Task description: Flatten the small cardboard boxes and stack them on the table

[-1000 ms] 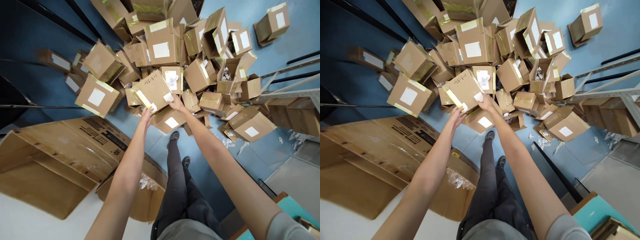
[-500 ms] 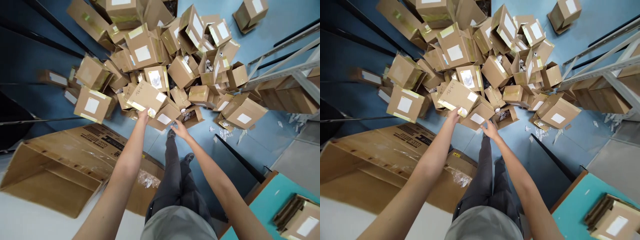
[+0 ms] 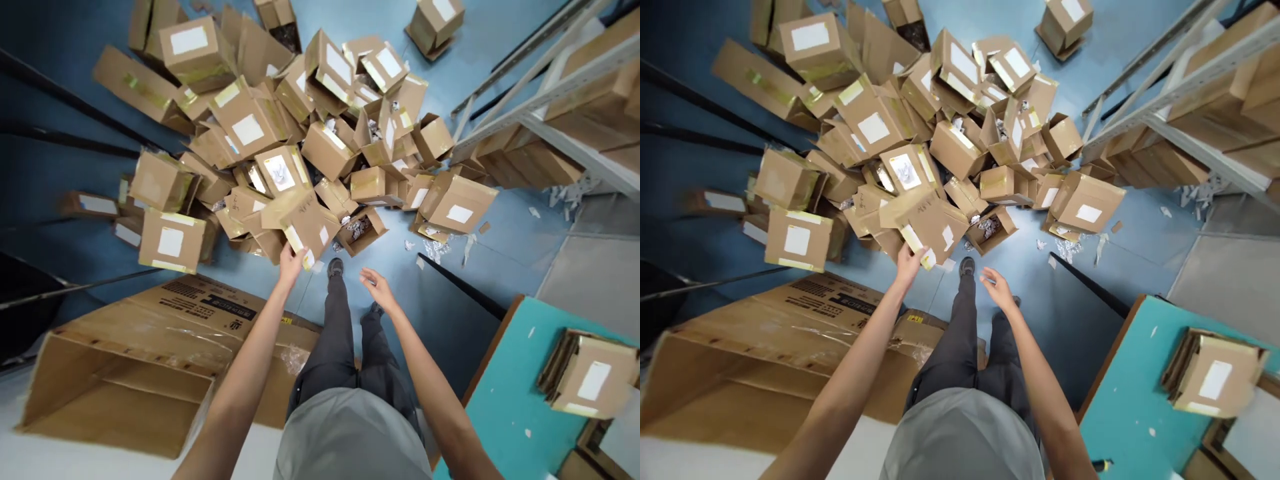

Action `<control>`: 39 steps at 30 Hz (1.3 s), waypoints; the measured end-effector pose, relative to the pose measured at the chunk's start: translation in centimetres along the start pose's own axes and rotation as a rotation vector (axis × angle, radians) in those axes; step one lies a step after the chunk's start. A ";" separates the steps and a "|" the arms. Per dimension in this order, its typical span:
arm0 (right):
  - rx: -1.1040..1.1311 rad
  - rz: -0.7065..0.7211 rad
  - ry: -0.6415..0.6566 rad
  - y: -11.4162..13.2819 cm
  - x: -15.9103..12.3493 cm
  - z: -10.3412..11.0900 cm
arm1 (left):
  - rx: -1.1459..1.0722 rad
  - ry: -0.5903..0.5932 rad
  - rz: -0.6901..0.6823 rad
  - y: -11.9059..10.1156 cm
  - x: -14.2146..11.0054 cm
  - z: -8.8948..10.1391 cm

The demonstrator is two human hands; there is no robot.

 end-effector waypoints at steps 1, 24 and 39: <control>0.032 -0.006 -0.021 -0.1 -1.2 0.8 | 0.044 0.072 -0.002 0.1 -2.4 -1.6; 0.686 -0.472 -1.404 -37.7 -55.4 24.8 | 0.825 1.733 0.134 26.7 -70.5 -43.0; 0.693 -0.853 -1.351 -45.3 -64.7 23.5 | 1.255 2.453 0.245 39.0 -83.6 -40.2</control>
Point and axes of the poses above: each hand's wrist, its own x-axis towards the middle knuckle, its own z-axis out of the back of the hand, y = z × x, the point moved 10 cm from there along x, towards the middle knuckle, and after that the axes turned 15 degrees about -x, right-handed, at the moved point
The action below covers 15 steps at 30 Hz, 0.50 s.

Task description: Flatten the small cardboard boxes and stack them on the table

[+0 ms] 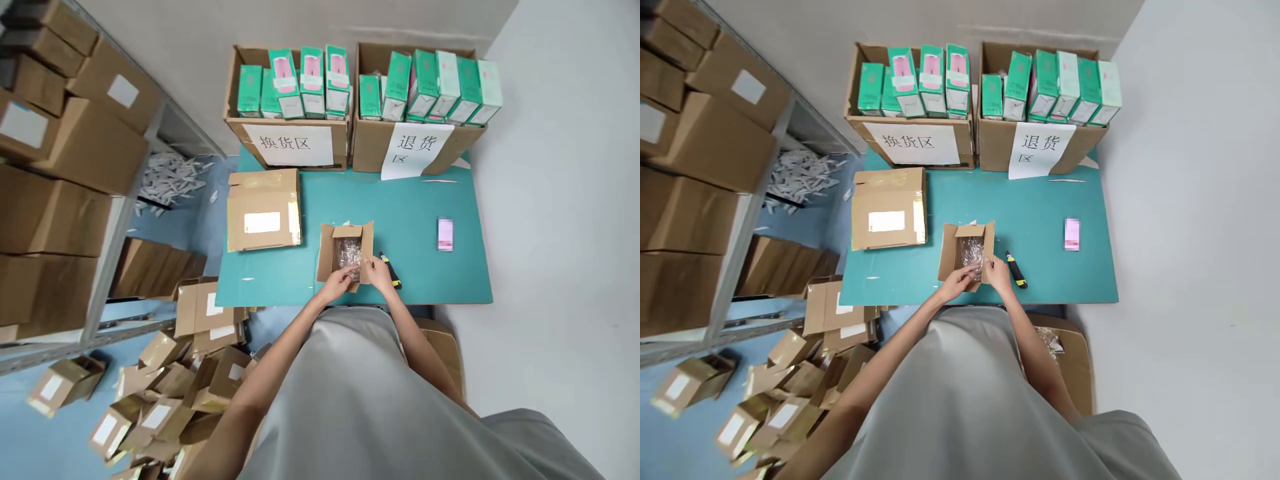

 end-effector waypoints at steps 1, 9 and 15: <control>0.011 0.006 -0.013 -0.1 0.3 0.1 | 0.078 -0.027 -0.002 0.2 0.3 1.0; 0.030 0.042 0.007 4.1 -1.4 -1.4 | 0.484 0.014 0.109 1.3 5.4 5.0; 0.026 0.071 -0.028 8.1 -4.9 -2.4 | 0.169 -0.081 0.100 0.1 8.6 5.9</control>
Point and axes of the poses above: each hand's wrist, its own x-axis towards the middle knuckle, its own z-axis out of the back of the hand, y = z × x, the point moved 10 cm from there along x, towards the middle knuckle, and after that the axes turned 15 degrees about -x, right-handed, at the moved point
